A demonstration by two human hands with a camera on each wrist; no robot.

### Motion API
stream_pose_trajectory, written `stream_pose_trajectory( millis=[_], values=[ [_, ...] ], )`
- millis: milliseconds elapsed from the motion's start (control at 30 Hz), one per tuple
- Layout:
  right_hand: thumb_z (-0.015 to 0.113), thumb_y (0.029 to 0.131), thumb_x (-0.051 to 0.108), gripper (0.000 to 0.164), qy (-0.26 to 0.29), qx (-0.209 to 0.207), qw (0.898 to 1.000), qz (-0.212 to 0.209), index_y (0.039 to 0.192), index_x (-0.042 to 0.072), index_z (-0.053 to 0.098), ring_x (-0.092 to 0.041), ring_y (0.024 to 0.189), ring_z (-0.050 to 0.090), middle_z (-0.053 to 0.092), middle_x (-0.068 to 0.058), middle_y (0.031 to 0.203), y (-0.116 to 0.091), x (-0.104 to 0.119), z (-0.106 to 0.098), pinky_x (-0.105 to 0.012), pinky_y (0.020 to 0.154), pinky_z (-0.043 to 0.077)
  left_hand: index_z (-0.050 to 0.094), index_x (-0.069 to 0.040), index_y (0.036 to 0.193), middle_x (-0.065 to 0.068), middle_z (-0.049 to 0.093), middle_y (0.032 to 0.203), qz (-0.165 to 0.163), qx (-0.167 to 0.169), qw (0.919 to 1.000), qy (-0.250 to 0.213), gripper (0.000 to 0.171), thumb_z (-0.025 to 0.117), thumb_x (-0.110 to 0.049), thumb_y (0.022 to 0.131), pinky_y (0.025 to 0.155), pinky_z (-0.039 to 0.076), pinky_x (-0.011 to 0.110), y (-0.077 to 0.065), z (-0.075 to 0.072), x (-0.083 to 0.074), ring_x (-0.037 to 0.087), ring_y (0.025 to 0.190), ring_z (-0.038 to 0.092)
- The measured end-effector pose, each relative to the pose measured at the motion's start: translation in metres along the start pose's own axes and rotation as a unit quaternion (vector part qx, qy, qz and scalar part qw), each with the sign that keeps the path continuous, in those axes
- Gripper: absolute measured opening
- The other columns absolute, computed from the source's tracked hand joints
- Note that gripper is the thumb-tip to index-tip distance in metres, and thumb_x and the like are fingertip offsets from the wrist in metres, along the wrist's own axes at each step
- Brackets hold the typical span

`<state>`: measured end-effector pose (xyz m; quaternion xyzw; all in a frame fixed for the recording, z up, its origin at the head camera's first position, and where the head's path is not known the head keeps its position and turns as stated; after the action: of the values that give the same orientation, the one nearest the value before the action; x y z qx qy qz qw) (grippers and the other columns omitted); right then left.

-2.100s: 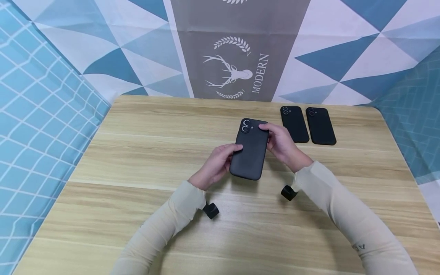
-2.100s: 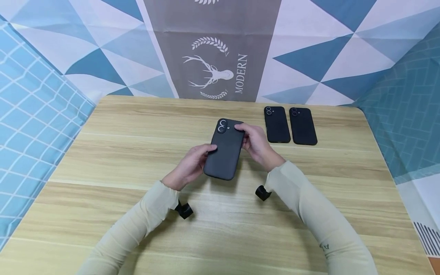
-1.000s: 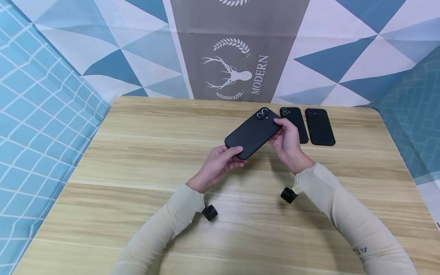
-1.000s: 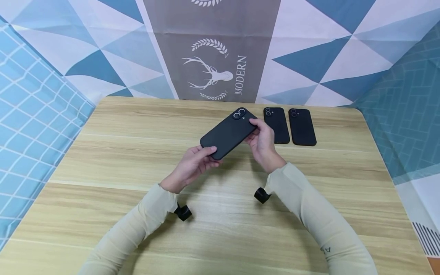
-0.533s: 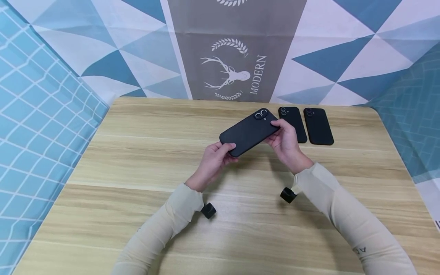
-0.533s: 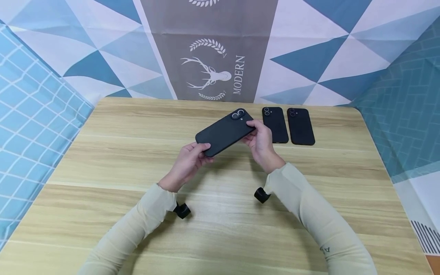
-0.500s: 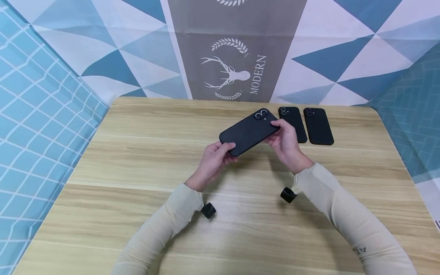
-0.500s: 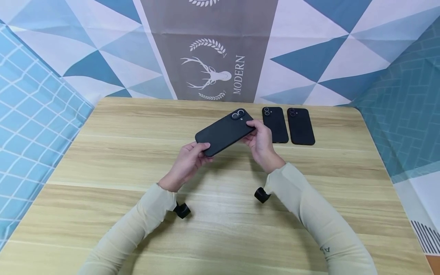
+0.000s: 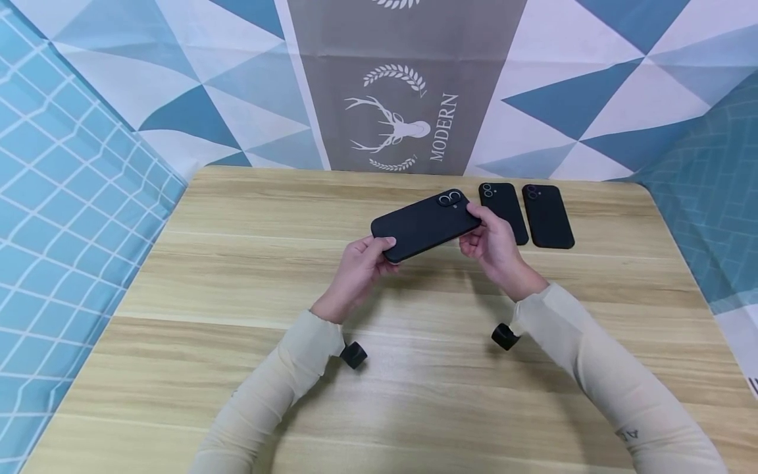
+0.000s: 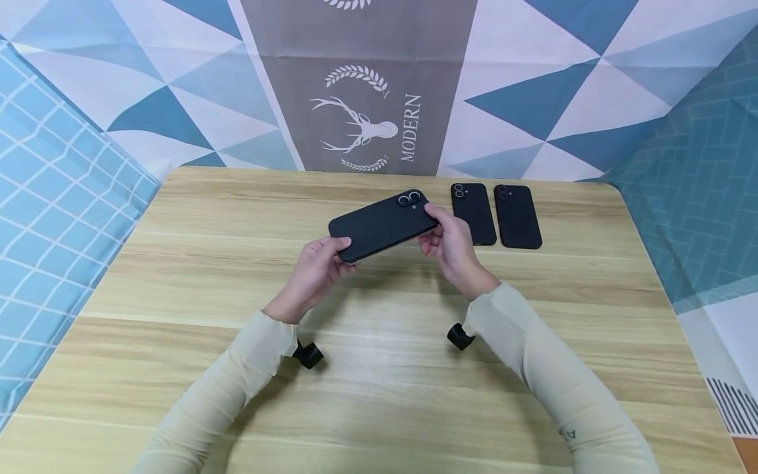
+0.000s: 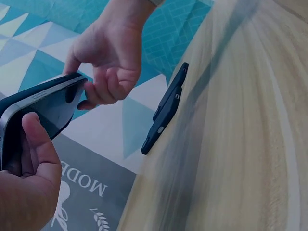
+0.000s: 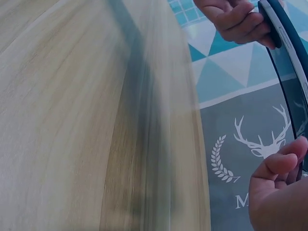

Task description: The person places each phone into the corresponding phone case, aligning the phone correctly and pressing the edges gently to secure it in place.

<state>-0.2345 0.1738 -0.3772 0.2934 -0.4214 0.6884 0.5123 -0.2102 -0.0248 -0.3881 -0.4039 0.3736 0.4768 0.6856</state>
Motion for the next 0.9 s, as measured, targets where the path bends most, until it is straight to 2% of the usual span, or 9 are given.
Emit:
stream_pose_trajectory(
  millis=[267,500,733,900],
  values=[
    [0.053,0.088,0.018,0.021,-0.003,0.036,0.999,-0.022,0.07,0.008,0.058,-0.012,0.043,0.049,0.059,-0.002,0.051,-0.003,0.003,-0.001,-0.019,0.042,0.04,0.058,-0.008,0.068,-0.002,0.063,0.059,0.006,0.0,1.0,-0.002,0.02,0.047,-0.008,0.085,0.054,0.05,0.019,0.004,-0.006,-0.007,0.01,0.049,0.055],
    [0.05,0.089,0.015,0.022,-0.03,0.067,0.996,-0.04,0.071,0.006,0.06,-0.012,0.044,0.054,0.062,-0.004,0.054,-0.007,0.002,0.0,-0.019,0.043,0.045,0.061,-0.009,0.069,-0.002,0.062,0.054,0.01,-0.004,0.9998,-0.018,0.021,0.047,-0.01,0.085,0.049,0.048,0.016,0.006,-0.009,-0.01,0.008,0.047,0.056],
    [0.051,0.089,0.014,0.02,-0.008,0.075,0.996,-0.055,0.075,0.006,0.061,-0.012,0.048,0.057,0.064,-0.005,0.058,-0.01,-0.001,0.003,-0.019,0.046,0.048,0.06,-0.006,0.076,-0.001,0.062,0.058,0.011,-0.008,0.9995,-0.027,0.021,0.047,-0.017,0.088,0.051,0.047,0.016,0.009,-0.01,-0.015,0.009,0.051,0.055],
    [0.051,0.09,0.015,0.019,0.014,0.075,0.994,-0.073,0.076,0.006,0.06,-0.013,0.051,0.059,0.066,-0.005,0.061,-0.012,-0.002,0.007,-0.019,0.048,0.049,0.058,-0.007,0.077,0.001,0.062,0.061,0.027,-0.003,0.9986,-0.045,0.02,0.048,-0.019,0.088,0.053,0.049,0.019,0.01,-0.008,-0.017,0.011,0.053,0.057]
  ],
)
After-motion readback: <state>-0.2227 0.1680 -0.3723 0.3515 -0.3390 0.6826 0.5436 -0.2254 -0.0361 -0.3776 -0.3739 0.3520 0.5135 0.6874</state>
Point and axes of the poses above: each hand's wrist, its own y-axis towards the middle knuckle, its own z-axis out of the palm, x = y × z, the point moved 5 cm from there along y, towards the middle knuckle
